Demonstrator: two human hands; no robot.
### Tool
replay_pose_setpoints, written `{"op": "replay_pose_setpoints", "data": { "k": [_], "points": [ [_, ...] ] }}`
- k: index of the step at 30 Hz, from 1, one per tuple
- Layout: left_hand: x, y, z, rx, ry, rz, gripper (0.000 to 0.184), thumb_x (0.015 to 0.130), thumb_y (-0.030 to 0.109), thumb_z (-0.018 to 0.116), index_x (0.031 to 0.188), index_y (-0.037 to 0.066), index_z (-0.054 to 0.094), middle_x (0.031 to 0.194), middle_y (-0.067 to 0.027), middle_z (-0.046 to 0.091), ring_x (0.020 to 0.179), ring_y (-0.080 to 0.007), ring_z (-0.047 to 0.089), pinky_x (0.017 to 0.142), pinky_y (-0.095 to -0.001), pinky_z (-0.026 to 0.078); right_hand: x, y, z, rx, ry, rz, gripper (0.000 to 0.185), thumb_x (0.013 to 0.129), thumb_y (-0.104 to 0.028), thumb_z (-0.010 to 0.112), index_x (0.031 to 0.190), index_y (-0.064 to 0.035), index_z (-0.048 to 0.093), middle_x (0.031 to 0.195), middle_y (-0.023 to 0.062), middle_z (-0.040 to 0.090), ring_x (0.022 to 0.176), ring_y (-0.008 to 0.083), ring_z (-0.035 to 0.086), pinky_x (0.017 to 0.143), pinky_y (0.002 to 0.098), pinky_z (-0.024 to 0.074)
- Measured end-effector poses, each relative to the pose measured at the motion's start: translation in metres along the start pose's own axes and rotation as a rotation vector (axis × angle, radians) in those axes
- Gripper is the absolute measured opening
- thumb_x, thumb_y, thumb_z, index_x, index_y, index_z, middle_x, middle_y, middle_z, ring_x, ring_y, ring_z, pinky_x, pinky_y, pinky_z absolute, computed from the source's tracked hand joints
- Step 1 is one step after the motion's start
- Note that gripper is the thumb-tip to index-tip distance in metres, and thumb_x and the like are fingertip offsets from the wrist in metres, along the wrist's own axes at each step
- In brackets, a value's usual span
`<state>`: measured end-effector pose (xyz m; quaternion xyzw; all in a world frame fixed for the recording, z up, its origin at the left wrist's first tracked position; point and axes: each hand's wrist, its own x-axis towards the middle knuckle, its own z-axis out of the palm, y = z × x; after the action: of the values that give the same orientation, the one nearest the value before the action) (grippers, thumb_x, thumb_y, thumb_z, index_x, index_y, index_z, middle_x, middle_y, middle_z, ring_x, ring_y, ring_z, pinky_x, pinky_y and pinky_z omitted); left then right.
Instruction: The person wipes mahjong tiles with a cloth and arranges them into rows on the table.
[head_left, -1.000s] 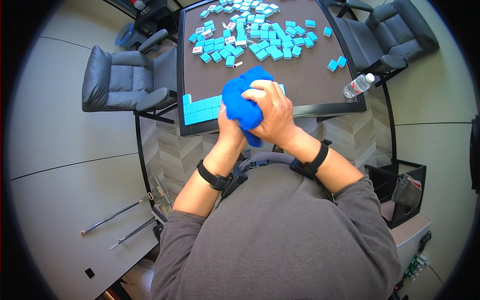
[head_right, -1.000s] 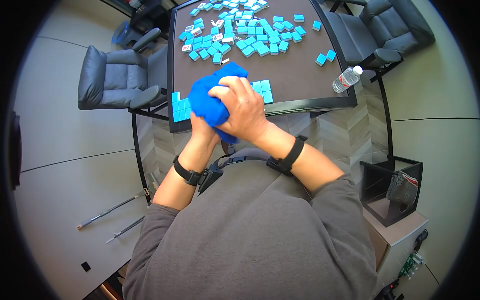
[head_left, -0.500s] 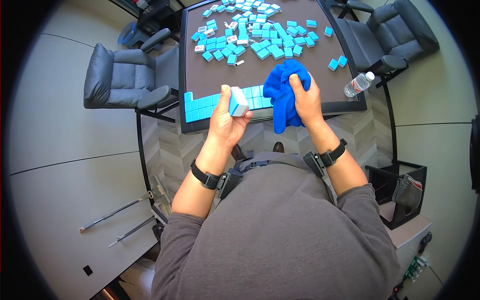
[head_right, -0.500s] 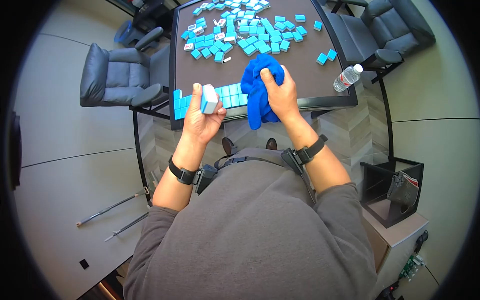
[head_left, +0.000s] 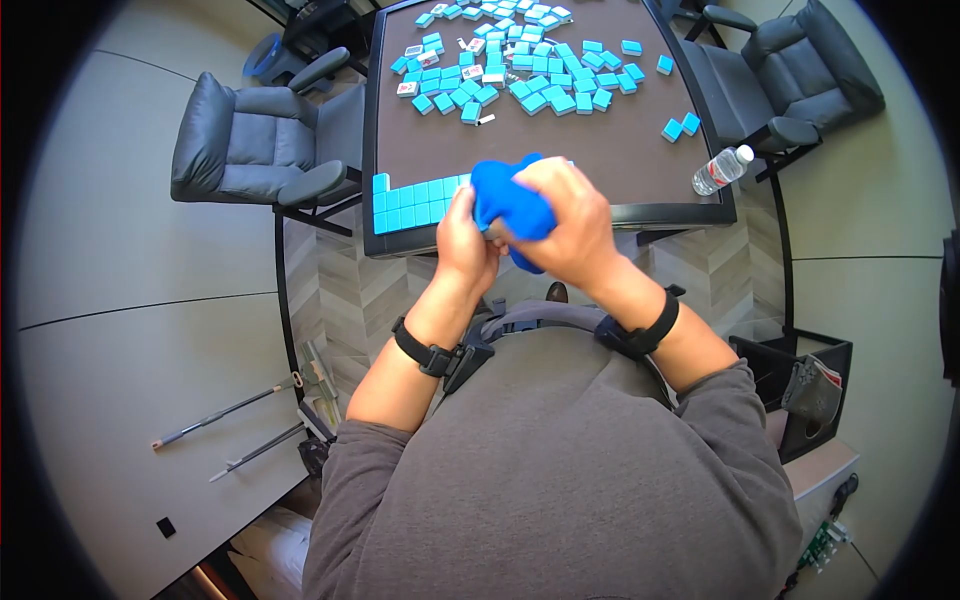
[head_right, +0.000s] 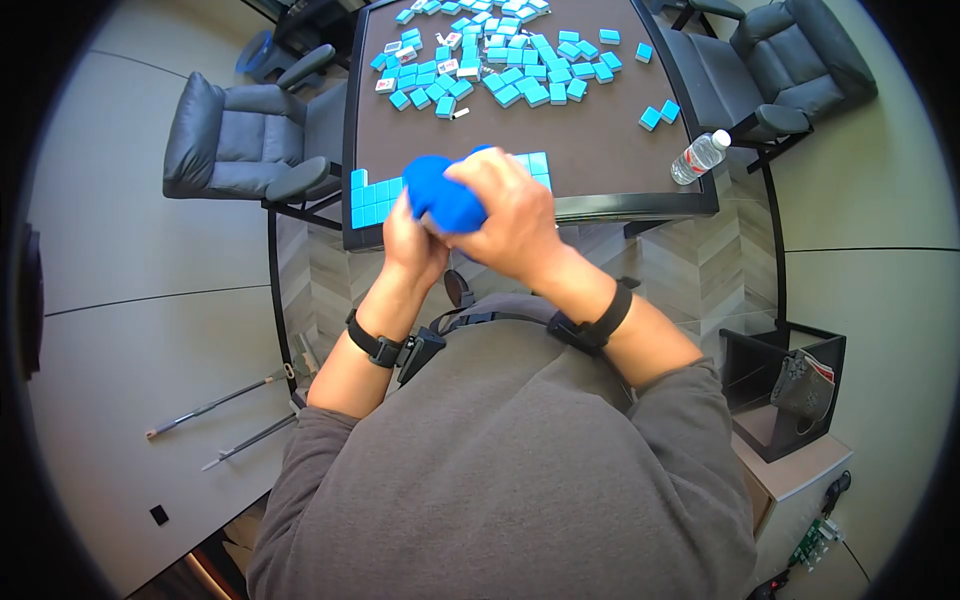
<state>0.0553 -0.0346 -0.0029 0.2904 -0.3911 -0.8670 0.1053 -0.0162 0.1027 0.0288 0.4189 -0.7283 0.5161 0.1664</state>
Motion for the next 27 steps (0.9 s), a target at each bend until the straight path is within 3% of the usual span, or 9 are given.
{"op": "replay_pose_setpoints", "data": {
  "k": [2, 4, 8, 12, 14, 18, 21, 23, 27],
  "points": [
    [-0.007, -0.003, 0.015, -0.106, 0.219, 0.022, 0.023, 0.107, 0.031, 0.039, 0.109, 0.014, 0.054, 0.078, -0.0025, 0.06, 0.052, -0.0139, 0.052, 0.047, -0.0305, 0.043, -0.005, -0.005, 0.006, -0.016, -0.017, -0.028, 0.05, 0.067, -0.027, 0.087, 0.106, -0.0099, 0.063, 0.099, 0.0149, 0.065, 0.087, 0.0384, 0.066, 0.076, 0.0419, 0.0555],
    [-0.021, -0.001, 0.004, 0.273, -0.037, 0.017, 0.023, 0.108, 0.031, 0.04, 0.111, 0.014, 0.055, 0.081, -0.0016, 0.061, 0.054, -0.0122, 0.053, 0.044, -0.0274, 0.041, -0.007, 0.009, 0.012, -0.077, 0.035, -0.043, 0.043, 0.071, -0.028, 0.085, 0.104, -0.0095, 0.064, 0.098, 0.0134, 0.066, 0.085, 0.0365, 0.067, 0.074, 0.0421, 0.0553],
    [-0.046, 0.004, 0.013, 0.488, -0.479, 0.082, 0.027, 0.109, 0.036, 0.041, 0.104, 0.013, 0.055, 0.08, -0.0003, 0.056, 0.056, -0.0085, 0.051, 0.046, -0.0227, 0.039, -0.006, 0.056, 0.01, -0.037, 0.006, 0.514, 0.036, 0.086, -0.043, 0.076, 0.1, -0.0102, 0.068, 0.092, 0.0115, 0.068, 0.083, 0.033, 0.069, 0.07, 0.0414, 0.0541],
    [-0.034, 0.017, 0.012, 0.143, -0.25, 0.017, 0.027, 0.108, 0.037, 0.044, 0.105, 0.012, 0.055, 0.083, -0.0011, 0.058, 0.06, -0.0121, 0.054, 0.052, -0.0287, 0.043, -0.012, 0.055, -0.013, 0.212, 0.125, 0.518, 0.035, 0.089, -0.039, 0.076, 0.102, -0.0071, 0.067, 0.09, 0.0119, 0.07, 0.084, 0.0268, 0.071, 0.072, 0.0371, 0.054],
    [-0.017, 0.011, 0.0, 0.009, -0.138, 0.026, 0.025, 0.108, 0.035, 0.044, 0.108, 0.013, 0.055, 0.083, -0.0023, 0.058, 0.061, -0.0137, 0.054, 0.051, -0.0311, 0.043, -0.006, 0.04, -0.023, 0.278, 0.16, 0.452, 0.026, 0.096, -0.028, 0.071, 0.103, -0.0043, 0.064, 0.086, 0.0022, 0.069, 0.08, 0.0099, 0.061, 0.072, 0.0303, 0.0517],
    [-0.019, 0.001, 0.005, 0.033, -0.133, 0.069, 0.026, 0.107, 0.033, 0.046, 0.12, 0.012, 0.055, 0.099, -0.004, 0.061, 0.082, -0.0148, 0.06, 0.066, -0.0315, 0.05, -0.002, -0.003, -0.018, 0.032, 0.104, -0.046, 0.037, 0.077, -0.023, 0.083, 0.106, -0.0068, 0.065, 0.096, 0.0135, 0.063, 0.087, 0.0319, 0.067, 0.077, 0.0392, 0.0543],
    [-0.028, -0.008, 0.014, 0.153, -0.129, 0.115, 0.026, 0.108, 0.029, 0.044, 0.125, 0.011, 0.054, 0.109, -0.0046, 0.061, 0.095, -0.0142, 0.06, 0.081, -0.0287, 0.051, -0.009, -0.018, -0.011, -0.072, 0.062, -0.081, 0.037, 0.076, -0.028, 0.083, 0.103, -0.0109, 0.066, 0.096, 0.0145, 0.064, 0.087, 0.0367, 0.066, 0.077, 0.0422, 0.0551],
    [-0.039, 0.004, 0.008, 0.281, -0.238, -0.09, 0.025, 0.109, 0.031, 0.045, 0.115, 0.01, 0.055, 0.101, -0.0018, 0.059, 0.088, -0.0088, 0.057, 0.078, -0.0263, 0.049, -0.01, 0.007, -0.001, -0.009, 0.115, 0.132, 0.035, 0.079, -0.032, 0.082, 0.102, -0.0106, 0.067, 0.096, 0.014, 0.065, 0.085, 0.0363, 0.067, 0.074, 0.0422, 0.0552],
    [-0.048, -0.002, 0.014, 0.315, -0.492, 0.138, 0.032, 0.105, 0.037, 0.055, 0.12, 0.009, 0.052, 0.089, -0.001, 0.058, 0.074, -0.01, 0.057, 0.066, -0.026, 0.049, -0.016, 0.064, -0.002, -0.019, 0.091, 0.468, 0.033, 0.086, -0.029, 0.08, 0.104, -0.0052, 0.067, 0.094, 0.0102, 0.068, 0.083, 0.0254, 0.069, 0.075, 0.035, 0.0544]
  ]
}}
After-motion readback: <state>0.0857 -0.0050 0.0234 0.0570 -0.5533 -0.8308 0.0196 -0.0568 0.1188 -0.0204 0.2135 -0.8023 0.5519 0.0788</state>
